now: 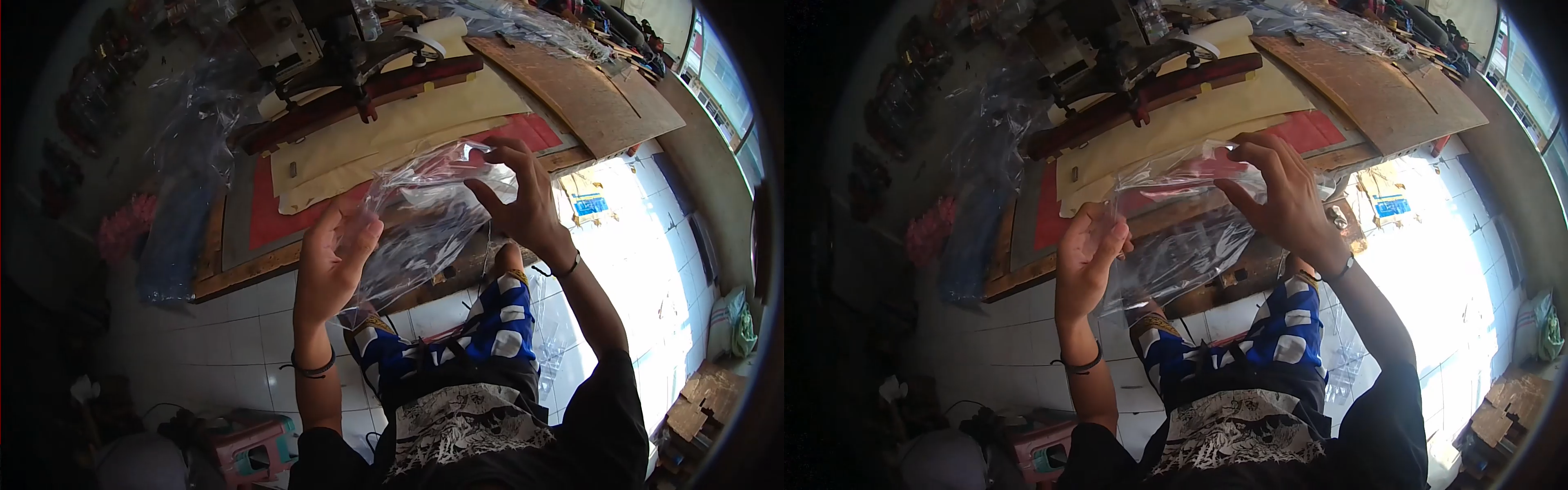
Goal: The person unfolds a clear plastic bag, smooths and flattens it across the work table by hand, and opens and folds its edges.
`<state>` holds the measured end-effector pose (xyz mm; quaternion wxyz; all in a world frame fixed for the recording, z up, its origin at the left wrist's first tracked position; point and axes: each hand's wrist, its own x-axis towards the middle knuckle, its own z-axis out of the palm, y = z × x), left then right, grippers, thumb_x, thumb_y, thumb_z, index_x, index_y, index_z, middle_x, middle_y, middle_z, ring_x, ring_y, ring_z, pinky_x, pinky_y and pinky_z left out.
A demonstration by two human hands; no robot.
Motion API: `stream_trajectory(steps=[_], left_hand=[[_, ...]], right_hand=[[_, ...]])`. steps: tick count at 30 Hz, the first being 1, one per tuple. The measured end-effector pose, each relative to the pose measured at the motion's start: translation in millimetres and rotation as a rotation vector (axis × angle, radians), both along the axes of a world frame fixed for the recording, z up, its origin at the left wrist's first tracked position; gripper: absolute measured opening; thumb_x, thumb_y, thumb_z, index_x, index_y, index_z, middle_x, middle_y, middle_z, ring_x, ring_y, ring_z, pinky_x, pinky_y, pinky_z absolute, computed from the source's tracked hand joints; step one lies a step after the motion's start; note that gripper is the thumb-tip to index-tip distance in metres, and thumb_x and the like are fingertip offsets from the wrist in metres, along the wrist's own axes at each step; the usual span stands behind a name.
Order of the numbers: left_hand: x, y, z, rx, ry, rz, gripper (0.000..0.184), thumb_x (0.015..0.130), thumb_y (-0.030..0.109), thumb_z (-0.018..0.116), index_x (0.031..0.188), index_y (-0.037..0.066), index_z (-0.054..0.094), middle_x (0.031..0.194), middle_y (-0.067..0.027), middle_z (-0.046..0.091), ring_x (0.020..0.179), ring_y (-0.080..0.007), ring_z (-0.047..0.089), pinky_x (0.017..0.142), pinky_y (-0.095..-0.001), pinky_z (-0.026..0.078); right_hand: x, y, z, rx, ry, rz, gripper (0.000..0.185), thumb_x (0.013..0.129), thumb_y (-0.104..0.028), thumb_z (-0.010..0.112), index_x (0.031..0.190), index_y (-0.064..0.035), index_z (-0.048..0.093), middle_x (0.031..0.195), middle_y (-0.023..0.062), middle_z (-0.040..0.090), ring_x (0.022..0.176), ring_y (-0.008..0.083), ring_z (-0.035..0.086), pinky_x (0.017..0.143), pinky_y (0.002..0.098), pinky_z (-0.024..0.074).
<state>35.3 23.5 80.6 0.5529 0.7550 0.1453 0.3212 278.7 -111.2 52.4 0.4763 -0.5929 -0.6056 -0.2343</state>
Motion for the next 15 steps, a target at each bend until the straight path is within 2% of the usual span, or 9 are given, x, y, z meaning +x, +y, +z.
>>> stream_trajectory(steps=[3, 6, 7, 10, 11, 14, 15], left_hand=[[-13.6, -9.7, -8.8, -0.141, 0.024, -0.024, 0.018, 0.096, 0.017, 0.062, 0.106, 0.003, 0.056, 0.090, 0.0005, 0.060, 0.080, -0.0047, 0.053, 0.071, -0.0222, 0.044], [-17.6, -24.3, -17.3, -0.180, 0.002, 0.004, 0.021, 0.097, 0.016, 0.061, 0.112, 0.002, 0.055, 0.096, -0.0012, 0.061, 0.079, -0.0055, 0.054, 0.073, -0.0226, 0.046], [-19.2, -29.2, -17.1, -0.154, 0.021, 0.011, 0.028, 0.097, 0.014, 0.058, 0.121, 0.000, 0.052, 0.107, -0.0059, 0.062, 0.091, -0.0098, 0.059, 0.081, -0.0259, 0.048], [-17.9, -42.3, -20.2, -0.157, -0.092, -0.017, 0.034, 0.098, 0.011, 0.056, 0.128, -0.003, 0.048, 0.120, -0.0115, 0.059, 0.109, -0.0159, 0.059, 0.095, -0.0315, 0.045], [-21.8, -43.8, -17.2, -0.132, -0.051, -0.046, 0.040, 0.097, 0.006, 0.054, 0.134, -0.005, 0.043, 0.128, -0.0148, 0.056, 0.121, -0.0197, 0.053, 0.104, -0.0354, 0.039], [-32.5, -42.5, -23.7, -0.139, -0.038, -0.109, 0.043, 0.099, 0.017, 0.055, 0.134, -0.004, 0.043, 0.127, -0.0148, 0.056, 0.122, -0.0201, 0.052, 0.106, -0.0349, 0.037], [-35.0, -40.2, -26.3, -0.205, -0.108, -0.175, 0.046, 0.099, 0.023, 0.055, 0.135, -0.004, 0.043, 0.128, -0.0149, 0.055, 0.121, -0.0197, 0.053, 0.105, -0.0341, 0.037]], right_hand=[[-9.5, 10.2, 0.3, 0.064, -0.154, 0.060, 0.050, 0.070, -0.019, 0.084, 0.112, -0.0133, 0.056, 0.122, 0.0138, 0.059, 0.108, 0.0329, 0.060, 0.089, 0.0441, 0.0488], [-35.6, 13.5, 8.5, 0.031, -0.183, 0.049, 0.046, 0.068, -0.020, 0.085, 0.106, -0.0146, 0.060, 0.127, 0.0130, 0.058, 0.116, 0.0318, 0.054, 0.096, 0.0485, 0.0430], [-44.8, 17.3, 7.1, 0.044, -0.121, 0.057, 0.038, 0.067, -0.020, 0.084, 0.097, -0.0131, 0.063, 0.128, 0.0118, 0.058, 0.121, 0.0324, 0.051, 0.101, 0.0515, 0.0380], [-56.4, 23.7, 10.1, 0.056, -0.151, 0.050, 0.033, 0.067, -0.020, 0.084, 0.092, -0.0124, 0.064, 0.128, 0.0104, 0.058, 0.120, 0.0330, 0.052, 0.100, 0.0497, 0.0397], [-59.2, 25.5, 11.4, 0.064, -0.137, 0.061, 0.029, 0.066, -0.018, 0.083, 0.088, -0.0120, 0.066, 0.123, 0.0083, 0.060, 0.117, 0.0319, 0.053, 0.097, 0.0478, 0.0409], [-64.0, 27.0, 10.9, 0.041, -0.120, 0.136, 0.028, 0.066, -0.015, 0.082, 0.089, -0.0118, 0.067, 0.115, 0.0077, 0.061, 0.112, 0.0307, 0.054, 0.093, 0.0459, 0.0420], [-66.4, 23.8, 15.1, 0.037, -0.141, 0.157, 0.027, 0.068, -0.009, 0.081, 0.090, -0.0096, 0.066, 0.108, 0.0095, 0.060, 0.107, 0.0297, 0.054, 0.092, 0.0465, 0.0436]])
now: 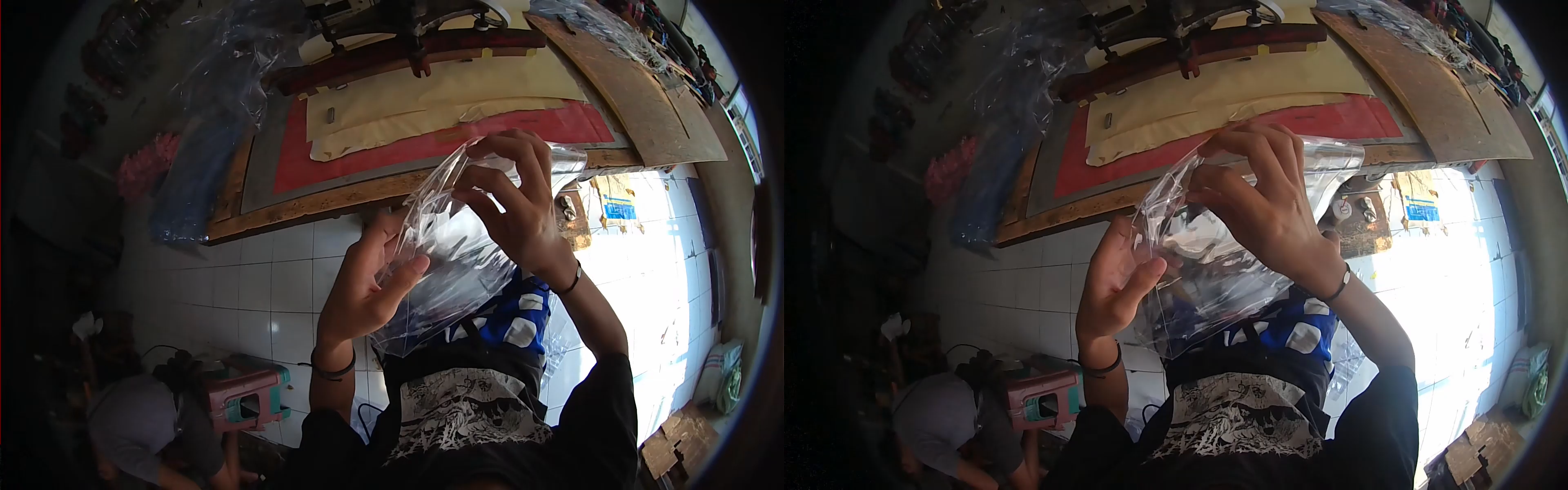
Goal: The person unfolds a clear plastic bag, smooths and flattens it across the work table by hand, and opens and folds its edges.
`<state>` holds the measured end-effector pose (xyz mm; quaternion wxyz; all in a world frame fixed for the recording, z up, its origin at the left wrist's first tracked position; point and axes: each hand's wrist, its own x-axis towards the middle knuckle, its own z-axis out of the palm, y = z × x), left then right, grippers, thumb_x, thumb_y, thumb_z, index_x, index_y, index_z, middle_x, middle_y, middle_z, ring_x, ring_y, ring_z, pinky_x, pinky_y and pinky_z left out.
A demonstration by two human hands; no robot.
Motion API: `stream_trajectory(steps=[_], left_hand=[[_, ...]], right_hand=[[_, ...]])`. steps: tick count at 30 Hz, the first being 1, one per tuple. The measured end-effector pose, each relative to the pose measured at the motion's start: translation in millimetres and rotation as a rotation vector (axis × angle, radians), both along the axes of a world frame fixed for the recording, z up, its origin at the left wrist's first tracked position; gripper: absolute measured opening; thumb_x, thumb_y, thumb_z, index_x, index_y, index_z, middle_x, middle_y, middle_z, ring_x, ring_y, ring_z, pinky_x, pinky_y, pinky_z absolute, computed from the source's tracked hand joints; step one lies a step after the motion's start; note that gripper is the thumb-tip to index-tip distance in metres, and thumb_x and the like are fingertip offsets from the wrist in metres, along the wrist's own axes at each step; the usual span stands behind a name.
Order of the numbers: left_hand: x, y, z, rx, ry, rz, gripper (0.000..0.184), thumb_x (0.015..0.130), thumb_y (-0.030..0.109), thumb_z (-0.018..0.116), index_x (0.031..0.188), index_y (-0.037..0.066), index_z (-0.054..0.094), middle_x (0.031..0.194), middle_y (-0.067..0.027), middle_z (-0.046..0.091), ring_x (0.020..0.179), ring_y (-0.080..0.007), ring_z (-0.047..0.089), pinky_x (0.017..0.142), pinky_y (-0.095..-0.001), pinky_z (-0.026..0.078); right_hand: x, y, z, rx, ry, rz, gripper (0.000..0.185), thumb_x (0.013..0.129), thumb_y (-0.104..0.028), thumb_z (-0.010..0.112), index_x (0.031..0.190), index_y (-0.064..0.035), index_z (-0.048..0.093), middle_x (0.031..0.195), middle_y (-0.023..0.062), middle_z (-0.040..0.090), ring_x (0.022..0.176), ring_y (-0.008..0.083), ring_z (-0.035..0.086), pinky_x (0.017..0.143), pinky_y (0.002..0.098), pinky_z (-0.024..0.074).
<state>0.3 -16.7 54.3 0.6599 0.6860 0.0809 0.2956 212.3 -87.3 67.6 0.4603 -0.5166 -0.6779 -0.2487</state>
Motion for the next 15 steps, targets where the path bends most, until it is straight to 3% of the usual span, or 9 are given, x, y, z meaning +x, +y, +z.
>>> stream_trajectory(steps=[2, 5, 6, 7, 8, 10, 13, 15], left_hand=[[-3.4, 5.7, -4.4, -0.133, -0.149, -0.126, 0.053, 0.100, 0.034, 0.054, 0.135, -0.003, 0.043, 0.129, -0.0149, 0.055, 0.118, -0.0188, 0.054, 0.102, -0.0324, 0.038], [-6.4, 9.5, -6.6, -0.205, -0.023, 0.043, 0.061, 0.099, 0.048, 0.050, 0.134, -0.002, 0.046, 0.126, -0.0143, 0.057, 0.112, -0.0157, 0.054, 0.095, -0.0290, 0.040], [-1.1, 8.8, -9.3, -0.079, -0.037, 0.115, 0.046, 0.100, 0.037, 0.054, 0.126, -0.001, 0.052, 0.111, -0.0092, 0.062, 0.097, -0.0101, 0.054, 0.082, -0.0245, 0.041], [-1.5, 8.6, -10.7, -0.096, -0.017, 0.108, 0.040, 0.100, 0.032, 0.054, 0.122, -0.001, 0.054, 0.106, -0.0071, 0.061, 0.093, -0.0086, 0.053, 0.079, -0.0233, 0.041], [-1.9, 9.2, -10.8, -0.110, 0.000, 0.100, 0.034, 0.101, 0.027, 0.055, 0.119, -0.001, 0.056, 0.100, -0.0050, 0.061, 0.089, -0.0071, 0.053, 0.076, -0.0221, 0.040], [1.6, 4.2, 3.2, -0.075, -0.011, 0.151, 0.016, 0.100, 0.012, 0.055, 0.108, -0.002, 0.059, 0.087, 0.0004, 0.058, 0.075, -0.0039, 0.049, 0.067, -0.0194, 0.039], [6.4, 7.4, 5.6, 0.128, -0.027, 0.209, 0.016, 0.101, 0.014, 0.054, 0.105, 0.000, 0.058, 0.088, -0.0011, 0.058, 0.074, -0.0052, 0.052, 0.067, -0.0214, 0.041], [8.7, 18.8, -1.0, 0.108, -0.122, 0.158, 0.015, 0.102, 0.015, 0.053, 0.104, 0.001, 0.056, 0.087, -0.0019, 0.058, 0.076, -0.0068, 0.054, 0.069, -0.0226, 0.044]], right_hand=[[-4.6, -9.3, 0.8, -0.029, -0.008, -0.020, 0.026, 0.068, -0.009, 0.082, 0.089, -0.0102, 0.066, 0.105, 0.0084, 0.060, 0.102, 0.0280, 0.053, 0.088, 0.0449, 0.0433], [-8.0, -10.1, 2.7, 0.020, -0.037, 0.007, 0.026, 0.066, -0.012, 0.082, 0.087, -0.0112, 0.067, 0.093, 0.0045, 0.060, 0.088, 0.0232, 0.053, 0.079, 0.0399, 0.0411], [-8.1, -11.1, 2.7, 0.011, -0.070, 0.020, 0.026, 0.066, -0.014, 0.082, 0.087, -0.0112, 0.067, 0.091, 0.0036, 0.060, 0.085, 0.0226, 0.053, 0.078, 0.0392, 0.0409], [-7.9, -11.8, 2.3, 0.001, -0.103, 0.033, 0.026, 0.066, -0.015, 0.082, 0.087, -0.0113, 0.067, 0.088, 0.0028, 0.060, 0.083, 0.0219, 0.054, 0.076, 0.0385, 0.0407], [-5.8, -12.2, 1.3, -0.006, -0.119, 0.043, 0.025, 0.069, -0.017, 0.075, 0.093, -0.0147, 0.067, 0.091, -0.0033, 0.063, 0.083, 0.0170, 0.055, 0.081, 0.0386, 0.0405], [-2.1, -13.7, 1.3, -0.025, -0.123, 0.065, 0.023, 0.070, -0.016, 0.074, 0.092, -0.0142, 0.067, 0.091, -0.0028, 0.062, 0.083, 0.0176, 0.055, 0.080, 0.0373, 0.0406], [4.3, -17.5, 10.6, -0.055, -0.139, 0.125, 0.024, 0.069, -0.015, 0.075, 0.091, -0.0112, 0.066, 0.089, 0.0000, 0.062, 0.081, 0.0196, 0.055, 0.075, 0.0351, 0.0429], [5.6, -22.4, 18.5, -0.093, -0.120, 0.178, 0.025, 0.068, -0.014, 0.076, 0.090, -0.0097, 0.066, 0.088, 0.0015, 0.061, 0.080, 0.0208, 0.055, 0.072, 0.0353, 0.0442]])
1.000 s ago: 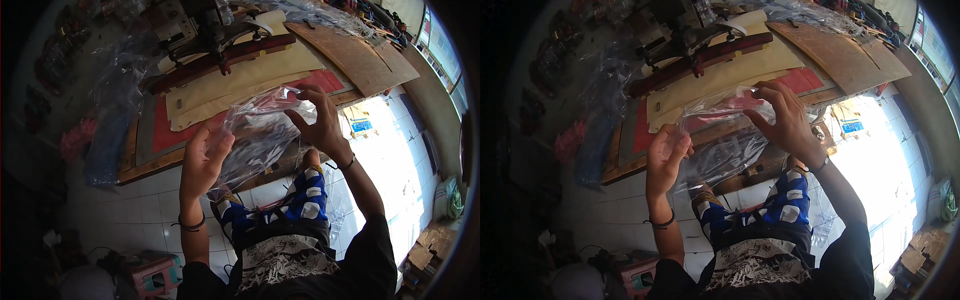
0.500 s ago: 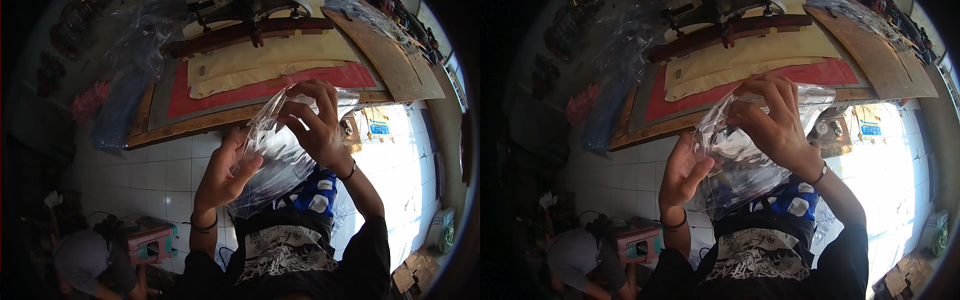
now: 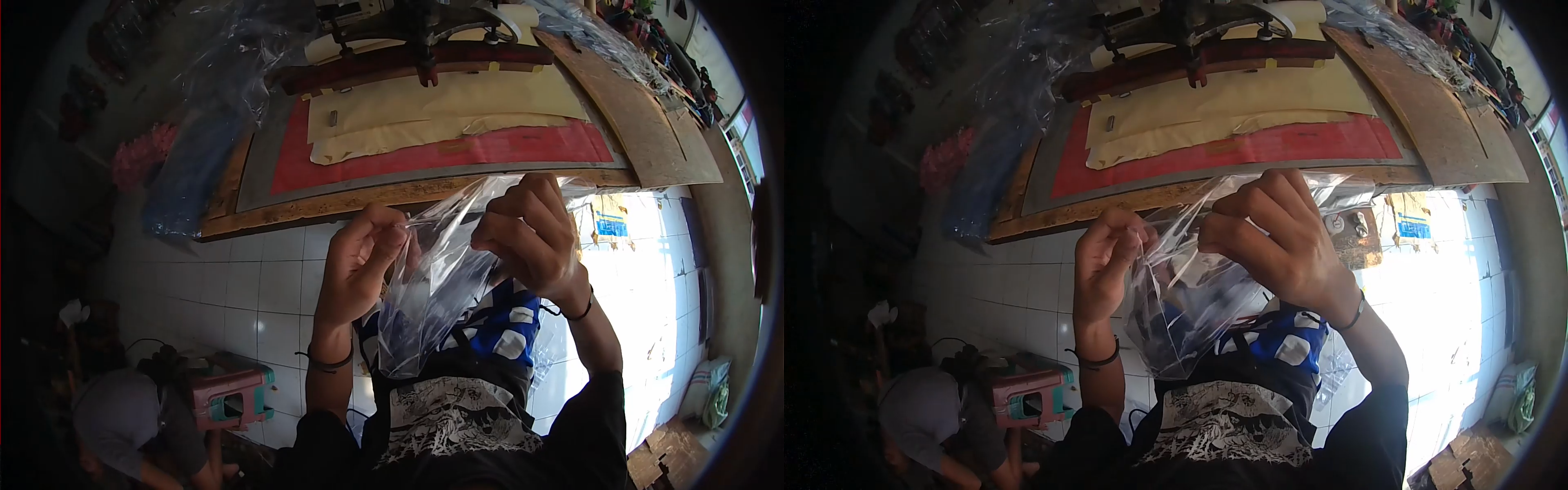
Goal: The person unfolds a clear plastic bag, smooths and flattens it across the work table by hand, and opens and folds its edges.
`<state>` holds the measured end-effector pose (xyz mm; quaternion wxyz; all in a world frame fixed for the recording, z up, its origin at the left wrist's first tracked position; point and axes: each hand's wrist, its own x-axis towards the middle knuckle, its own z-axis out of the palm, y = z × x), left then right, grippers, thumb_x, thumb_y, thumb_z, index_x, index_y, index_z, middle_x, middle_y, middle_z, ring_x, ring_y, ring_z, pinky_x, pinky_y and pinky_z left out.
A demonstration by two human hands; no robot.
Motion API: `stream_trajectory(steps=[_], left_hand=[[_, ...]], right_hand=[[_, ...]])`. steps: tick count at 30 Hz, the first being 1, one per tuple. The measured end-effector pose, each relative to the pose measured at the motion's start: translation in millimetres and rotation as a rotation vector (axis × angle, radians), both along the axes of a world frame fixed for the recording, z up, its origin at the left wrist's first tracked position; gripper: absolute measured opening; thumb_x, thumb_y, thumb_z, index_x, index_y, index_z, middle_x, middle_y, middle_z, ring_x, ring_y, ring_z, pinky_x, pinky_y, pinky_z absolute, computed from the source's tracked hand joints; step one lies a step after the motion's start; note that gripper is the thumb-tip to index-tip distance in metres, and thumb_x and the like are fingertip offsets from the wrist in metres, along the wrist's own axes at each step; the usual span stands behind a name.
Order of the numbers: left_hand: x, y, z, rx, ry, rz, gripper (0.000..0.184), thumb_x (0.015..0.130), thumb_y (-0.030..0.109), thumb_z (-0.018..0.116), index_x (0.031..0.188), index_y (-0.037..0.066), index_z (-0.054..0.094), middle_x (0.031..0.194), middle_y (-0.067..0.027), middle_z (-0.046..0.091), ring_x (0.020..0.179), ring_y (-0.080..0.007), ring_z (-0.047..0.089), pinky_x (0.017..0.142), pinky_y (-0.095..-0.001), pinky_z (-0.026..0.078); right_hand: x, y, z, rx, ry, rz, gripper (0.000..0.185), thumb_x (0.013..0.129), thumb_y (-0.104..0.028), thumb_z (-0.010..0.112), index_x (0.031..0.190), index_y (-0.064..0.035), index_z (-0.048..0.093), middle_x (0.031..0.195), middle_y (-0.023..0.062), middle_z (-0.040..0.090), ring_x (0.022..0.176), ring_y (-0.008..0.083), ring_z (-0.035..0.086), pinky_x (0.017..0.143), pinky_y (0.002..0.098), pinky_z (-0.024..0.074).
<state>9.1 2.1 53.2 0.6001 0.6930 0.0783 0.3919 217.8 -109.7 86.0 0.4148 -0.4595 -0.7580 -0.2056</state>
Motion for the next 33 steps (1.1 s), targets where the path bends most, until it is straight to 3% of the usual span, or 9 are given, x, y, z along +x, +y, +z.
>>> stream_trajectory(steps=[4, 8, 11, 13, 20, 21, 26, 29, 33], left_hand=[[-1.7, 16.7, -3.7, -0.130, -0.101, -0.035, 0.014, 0.103, 0.016, 0.051, 0.105, 0.003, 0.054, 0.086, -0.0032, 0.057, 0.083, -0.0104, 0.059, 0.077, -0.0253, 0.048], [2.0, 15.2, 5.7, -0.053, -0.083, 0.064, 0.017, 0.104, 0.019, 0.047, 0.107, 0.003, 0.052, 0.102, -0.0102, 0.066, 0.085, -0.0108, 0.059, 0.081, -0.0247, 0.048], [-3.8, 25.5, 4.8, 0.024, -0.015, -0.037, 0.021, 0.104, 0.025, 0.043, 0.104, 0.005, 0.047, 0.122, -0.0257, 0.061, 0.104, -0.0335, 0.067, 0.089, -0.0430, 0.053], [-5.3, 26.5, 7.6, 0.007, 0.028, -0.064, 0.020, 0.105, 0.025, 0.042, 0.105, 0.006, 0.046, 0.125, -0.0280, 0.059, 0.107, -0.0340, 0.066, 0.093, -0.0445, 0.052], [-1.2, 15.1, 24.1, -0.106, -0.009, -0.087, 0.022, 0.105, 0.030, 0.038, 0.102, 0.009, 0.041, 0.125, -0.0333, 0.057, 0.111, -0.0365, 0.064, 0.097, -0.0468, 0.051], [-3.4, 16.4, 25.8, -0.129, -0.025, -0.122, 0.019, 0.105, 0.027, 0.038, 0.103, 0.009, 0.041, 0.126, -0.0340, 0.056, 0.116, -0.0362, 0.061, 0.098, -0.0459, 0.050], [-21.9, 28.3, 27.5, -0.147, -0.014, -0.173, 0.016, 0.106, 0.023, 0.036, 0.106, 0.008, 0.041, 0.129, -0.0370, 0.052, 0.125, -0.0384, 0.054, 0.101, -0.0461, 0.048], [-22.5, 36.0, 20.3, -0.118, 0.018, -0.122, 0.021, 0.106, 0.028, 0.035, 0.103, 0.008, 0.038, 0.126, -0.0356, 0.055, 0.115, -0.0386, 0.061, 0.097, -0.0467, 0.051], [-24.6, 45.5, 15.1, -0.133, 0.022, -0.075, 0.021, 0.106, 0.028, 0.034, 0.101, 0.008, 0.037, 0.126, -0.0360, 0.055, 0.111, -0.0389, 0.064, 0.096, -0.0472, 0.052]], right_hand=[[-0.3, -11.8, 9.6, -0.083, 0.061, 0.125, 0.027, 0.066, -0.012, 0.078, 0.088, -0.0060, 0.064, 0.087, 0.0050, 0.061, 0.081, 0.0241, 0.059, 0.066, 0.0359, 0.0484], [-5.9, -16.6, 22.8, -0.153, 0.072, 0.203, 0.020, 0.070, -0.008, 0.076, 0.082, -0.0045, 0.060, 0.085, 0.0088, 0.060, 0.089, 0.0285, 0.065, 0.071, 0.0368, 0.0534], [-6.5, -19.2, 22.8, -0.274, 0.092, 0.237, 0.023, 0.076, -0.007, 0.071, 0.092, -0.0045, 0.055, 0.104, 0.0156, 0.067, 0.100, 0.0342, 0.067, 0.079, 0.0415, 0.0582], [-3.9, -17.8, 17.4, -0.334, 0.089, 0.306, 0.029, 0.081, -0.007, 0.069, 0.103, -0.0034, 0.051, 0.118, 0.0148, 0.067, 0.102, 0.0343, 0.068, 0.083, 0.0448, 0.0592], [-8.8, -13.0, 9.0, -0.281, 0.151, 0.313, 0.037, 0.081, -0.022, 0.075, 0.104, -0.0050, 0.051, 0.113, 0.0093, 0.069, 0.096, 0.0284, 0.069, 0.077, 0.0410, 0.0580], [-12.1, -14.6, 12.1, -0.285, 0.120, 0.223, 0.040, 0.077, -0.027, 0.078, 0.102, -0.0080, 0.053, 0.110, 0.0064, 0.069, 0.096, 0.0264, 0.067, 0.084, 0.0398, 0.0553], [16.3, -18.4, -14.2, -0.334, 0.017, -0.057, 0.028, 0.076, -0.022, 0.078, 0.096, -0.0123, 0.060, 0.098, 0.0025, 0.068, 0.096, 0.0239, 0.065, 0.088, 0.0382, 0.0513], [37.0, -18.7, -24.3, -0.439, 0.120, -0.041, 0.019, 0.075, -0.013, 0.076, 0.091, -0.0090, 0.066, 0.096, 0.0040, 0.069, 0.095, 0.0228, 0.065, 0.086, 0.0371, 0.0524], [48.8, -17.6, -34.5, -0.336, 0.021, -0.092, 0.032, 0.071, -0.012, 0.076, 0.103, -0.0101, 0.070, 0.104, 0.0037, 0.069, 0.098, 0.0237, 0.064, 0.087, 0.0389, 0.0536]])
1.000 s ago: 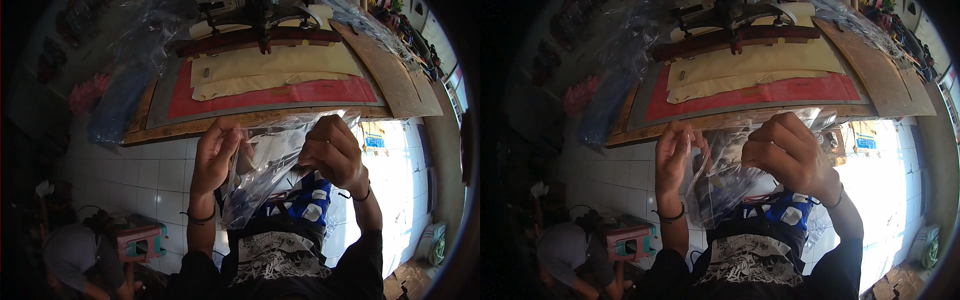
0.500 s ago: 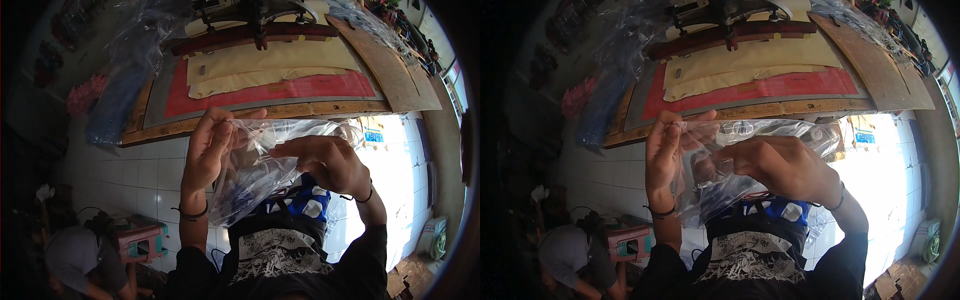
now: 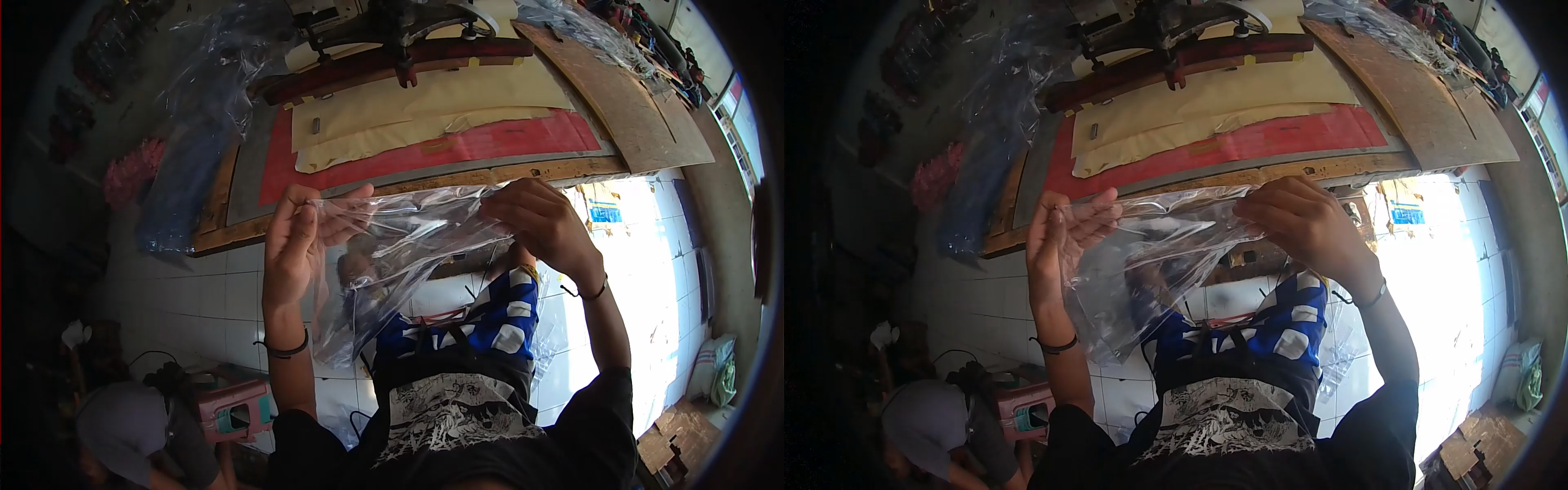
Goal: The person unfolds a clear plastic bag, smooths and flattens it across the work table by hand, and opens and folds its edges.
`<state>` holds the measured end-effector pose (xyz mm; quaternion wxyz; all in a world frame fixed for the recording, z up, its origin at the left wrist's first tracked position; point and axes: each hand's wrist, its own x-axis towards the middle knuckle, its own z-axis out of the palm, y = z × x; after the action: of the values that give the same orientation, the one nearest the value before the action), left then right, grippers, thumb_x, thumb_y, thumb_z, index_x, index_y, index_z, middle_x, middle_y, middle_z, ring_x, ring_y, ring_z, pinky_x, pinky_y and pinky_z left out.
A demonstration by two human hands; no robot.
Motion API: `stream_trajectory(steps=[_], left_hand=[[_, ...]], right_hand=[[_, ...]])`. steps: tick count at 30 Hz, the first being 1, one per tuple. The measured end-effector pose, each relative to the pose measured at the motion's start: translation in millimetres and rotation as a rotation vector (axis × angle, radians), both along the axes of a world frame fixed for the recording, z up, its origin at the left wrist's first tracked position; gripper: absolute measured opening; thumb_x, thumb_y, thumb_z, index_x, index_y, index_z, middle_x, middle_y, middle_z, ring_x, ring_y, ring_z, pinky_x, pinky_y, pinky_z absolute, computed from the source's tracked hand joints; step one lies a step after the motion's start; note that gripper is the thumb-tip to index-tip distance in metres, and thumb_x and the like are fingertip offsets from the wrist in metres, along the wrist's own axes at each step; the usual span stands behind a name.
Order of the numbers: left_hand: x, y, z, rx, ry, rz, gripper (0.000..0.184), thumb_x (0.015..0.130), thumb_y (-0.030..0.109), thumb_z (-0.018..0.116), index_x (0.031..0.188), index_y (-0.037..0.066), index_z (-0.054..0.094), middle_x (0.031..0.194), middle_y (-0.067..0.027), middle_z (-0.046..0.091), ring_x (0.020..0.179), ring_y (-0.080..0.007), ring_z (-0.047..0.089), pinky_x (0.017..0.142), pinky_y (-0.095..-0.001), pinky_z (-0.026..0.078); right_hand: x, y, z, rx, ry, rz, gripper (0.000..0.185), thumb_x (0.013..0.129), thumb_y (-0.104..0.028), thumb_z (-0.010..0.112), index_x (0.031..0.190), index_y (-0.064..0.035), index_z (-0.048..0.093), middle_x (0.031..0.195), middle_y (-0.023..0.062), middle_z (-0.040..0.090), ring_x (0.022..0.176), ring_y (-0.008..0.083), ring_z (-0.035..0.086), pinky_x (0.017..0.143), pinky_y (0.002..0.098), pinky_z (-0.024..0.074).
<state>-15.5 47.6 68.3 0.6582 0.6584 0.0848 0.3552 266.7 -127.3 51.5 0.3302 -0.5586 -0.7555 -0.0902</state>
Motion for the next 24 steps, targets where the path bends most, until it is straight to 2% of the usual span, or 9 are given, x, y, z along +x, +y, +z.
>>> stream_trajectory(steps=[3, 6, 9, 12, 15, 16, 19, 20, 24], left_hand=[[-5.6, 1.5, -0.5, -0.024, -0.009, 0.028, 0.018, 0.106, 0.025, 0.034, 0.099, 0.008, 0.037, 0.127, -0.0369, 0.054, 0.110, -0.0392, 0.064, 0.096, -0.0477, 0.052], [-11.4, 6.2, -4.0, -0.001, 0.024, 0.067, 0.026, 0.106, 0.031, 0.033, 0.098, 0.008, 0.038, 0.126, -0.0382, 0.054, 0.110, -0.0393, 0.064, 0.095, -0.0477, 0.052], [-31.0, 23.6, -2.1, -0.030, 0.126, -0.165, 0.027, 0.104, 0.032, 0.035, 0.097, 0.007, 0.039, 0.123, -0.0383, 0.056, 0.109, -0.0399, 0.064, 0.091, -0.0458, 0.054], [-45.2, 31.7, 5.7, -0.166, 0.283, -0.377, 0.041, 0.102, 0.042, 0.033, 0.104, 0.003, 0.043, 0.117, -0.0347, 0.061, 0.102, -0.0382, 0.067, 0.086, -0.0434, 0.057], [-37.4, 31.8, 12.3, -0.208, 0.737, -0.555, 0.057, 0.101, 0.052, 0.034, 0.115, -0.001, 0.048, 0.106, -0.0278, 0.066, 0.095, -0.0346, 0.070, 0.081, -0.0390, 0.058], [-25.5, 21.1, 17.4, -0.175, 0.849, -0.541, 0.059, 0.101, 0.052, 0.039, 0.121, -0.001, 0.052, 0.096, -0.0178, 0.069, 0.085, -0.0255, 0.071, 0.076, -0.0330, 0.058], [0.3, 2.2, -5.6, 0.029, 0.936, -0.546, 0.048, 0.103, 0.043, 0.045, 0.115, -0.001, 0.057, 0.088, -0.0093, 0.067, 0.074, -0.0166, 0.068, 0.068, -0.0295, 0.056], [10.9, -6.6, -7.1, -0.003, 0.938, -0.505, 0.029, 0.104, 0.027, 0.048, 0.106, 0.001, 0.059, 0.075, -0.0029, 0.059, 0.065, -0.0104, 0.061, 0.058, -0.0244, 0.050], [24.3, -12.3, -6.1, 0.198, 0.820, -0.440, 0.025, 0.103, 0.024, 0.050, 0.093, 0.002, 0.056, 0.073, -0.0018, 0.059, 0.063, -0.0087, 0.058, 0.056, -0.0252, 0.046]], right_hand=[[1.7, -2.6, 4.4, 0.067, -0.085, -0.053, 0.032, 0.072, -0.011, 0.076, 0.103, -0.0101, 0.070, 0.106, 0.0033, 0.069, 0.103, 0.0249, 0.063, 0.086, 0.0394, 0.0545], [15.6, -3.9, -15.7, 0.087, -0.064, -0.150, 0.031, 0.073, -0.011, 0.075, 0.104, -0.0101, 0.070, 0.107, 0.0031, 0.069, 0.107, 0.0258, 0.062, 0.087, 0.0396, 0.0549], [19.6, -8.5, -20.2, 0.051, -0.003, -0.089, 0.029, 0.078, -0.008, 0.072, 0.107, -0.0106, 0.067, 0.117, 0.0046, 0.067, 0.113, 0.0298, 0.060, 0.092, 0.0429, 0.0533], [9.7, -12.6, -10.0, 0.035, -0.032, -0.027, 0.032, 0.076, -0.012, 0.074, 0.107, -0.0121, 0.068, 0.115, 0.0033, 0.068, 0.112, 0.0284, 0.062, 0.093, 0.0436, 0.0535], [-3.8, -10.6, 0.0, 0.094, -0.097, 0.142, 0.028, 0.076, -0.016, 0.074, 0.103, -0.0110, 0.071, 0.107, 0.0026, 0.069, 0.106, 0.0245, 0.064, 0.092, 0.0400, 0.0560], [-9.1, -12.2, -1.0, 0.081, -0.134, 0.151, 0.029, 0.076, -0.017, 0.073, 0.105, -0.0124, 0.072, 0.107, 0.0019, 0.070, 0.105, 0.0228, 0.065, 0.094, 0.0408, 0.0557], [-22.8, -16.1, 5.5, 0.060, -0.097, 0.237, 0.029, 0.078, -0.017, 0.073, 0.106, -0.0133, 0.072, 0.106, 0.0019, 0.070, 0.104, 0.0209, 0.065, 0.094, 0.0414, 0.0560], [-24.5, -17.8, 9.4, 0.067, -0.138, 0.244, 0.029, 0.078, -0.017, 0.074, 0.106, -0.0142, 0.073, 0.103, 0.0018, 0.071, 0.101, 0.0189, 0.066, 0.093, 0.0414, 0.0564], [-20.6, -22.4, 18.7, 0.068, -0.048, 0.284, 0.026, 0.075, -0.020, 0.078, 0.099, -0.0103, 0.073, 0.092, 0.0034, 0.070, 0.092, 0.0206, 0.068, 0.087, 0.0398, 0.0575]])
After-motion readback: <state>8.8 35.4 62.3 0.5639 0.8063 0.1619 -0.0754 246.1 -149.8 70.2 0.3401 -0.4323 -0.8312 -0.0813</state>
